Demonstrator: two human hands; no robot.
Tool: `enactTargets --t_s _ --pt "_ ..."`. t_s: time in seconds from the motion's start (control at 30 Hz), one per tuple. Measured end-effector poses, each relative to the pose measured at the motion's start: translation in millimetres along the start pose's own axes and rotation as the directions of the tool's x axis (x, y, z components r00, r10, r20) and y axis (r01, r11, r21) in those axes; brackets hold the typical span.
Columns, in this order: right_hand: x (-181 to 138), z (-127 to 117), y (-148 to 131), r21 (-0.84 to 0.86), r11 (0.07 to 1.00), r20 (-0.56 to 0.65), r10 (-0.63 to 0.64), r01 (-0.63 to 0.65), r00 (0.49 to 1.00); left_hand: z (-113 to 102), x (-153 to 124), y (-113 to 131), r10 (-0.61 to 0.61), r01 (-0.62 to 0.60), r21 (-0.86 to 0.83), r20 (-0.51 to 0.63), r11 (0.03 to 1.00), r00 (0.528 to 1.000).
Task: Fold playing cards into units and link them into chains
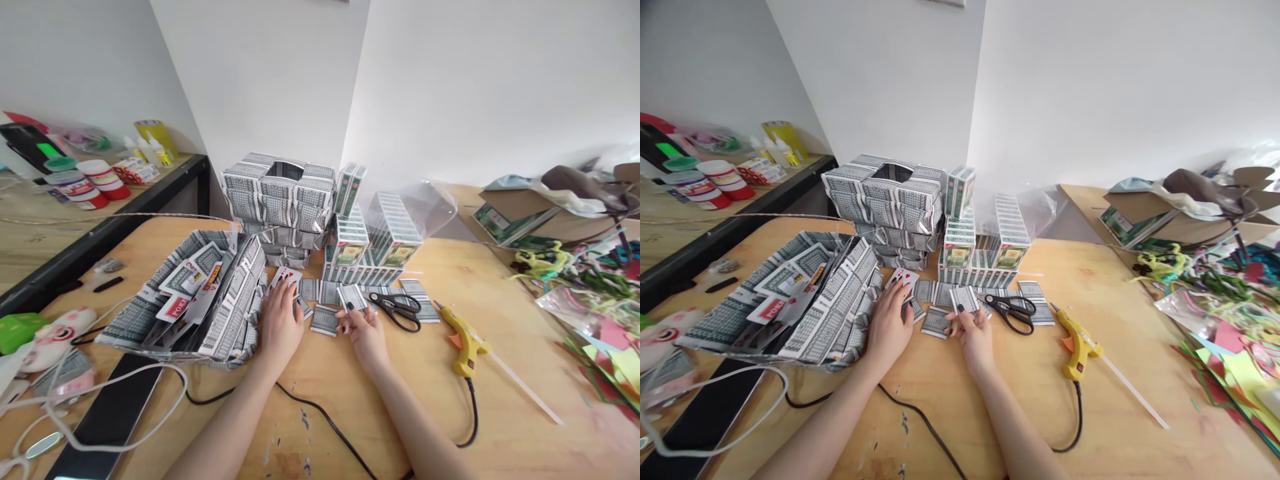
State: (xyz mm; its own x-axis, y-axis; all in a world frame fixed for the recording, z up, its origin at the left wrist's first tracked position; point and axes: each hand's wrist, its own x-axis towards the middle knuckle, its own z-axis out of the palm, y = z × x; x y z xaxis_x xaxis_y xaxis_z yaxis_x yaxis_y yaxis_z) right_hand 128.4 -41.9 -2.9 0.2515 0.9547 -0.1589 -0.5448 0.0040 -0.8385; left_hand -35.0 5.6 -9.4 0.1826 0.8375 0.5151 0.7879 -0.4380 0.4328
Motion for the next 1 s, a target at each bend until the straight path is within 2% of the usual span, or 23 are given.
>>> enactTargets --t_s 0.13,0.37,0.53,0.73,1.0 --pt "2.5 -2.1 -0.1 0.034 0.997 -0.028 0.063 -0.062 0.998 8.6 -2.0 -7.6 -0.042 0.039 0.092 0.028 0.995 0.999" --pt "2.6 -3.2 -2.0 0.032 0.991 -0.027 0.131 -0.13 0.991 -0.1 0.5 -5.1 -0.053 0.042 0.127 0.087 0.991 0.995" --pt "1.7 -3.2 -5.3 0.034 0.989 -0.025 0.143 -0.142 0.989 3.7 -1.1 -9.1 -0.04 0.034 0.148 0.038 0.988 0.998" --pt "0.3 -2.4 -5.3 0.006 0.992 0.022 0.128 -0.128 0.992 5.1 -3.0 -10.0 -0.055 0.049 0.131 0.042 0.99 0.998" --pt "-1.0 -1.2 -2.1 -0.034 0.993 0.071 0.112 -0.109 0.991 -0.3 -3.8 -4.7 -0.075 0.079 0.062 -0.067 0.995 0.995"
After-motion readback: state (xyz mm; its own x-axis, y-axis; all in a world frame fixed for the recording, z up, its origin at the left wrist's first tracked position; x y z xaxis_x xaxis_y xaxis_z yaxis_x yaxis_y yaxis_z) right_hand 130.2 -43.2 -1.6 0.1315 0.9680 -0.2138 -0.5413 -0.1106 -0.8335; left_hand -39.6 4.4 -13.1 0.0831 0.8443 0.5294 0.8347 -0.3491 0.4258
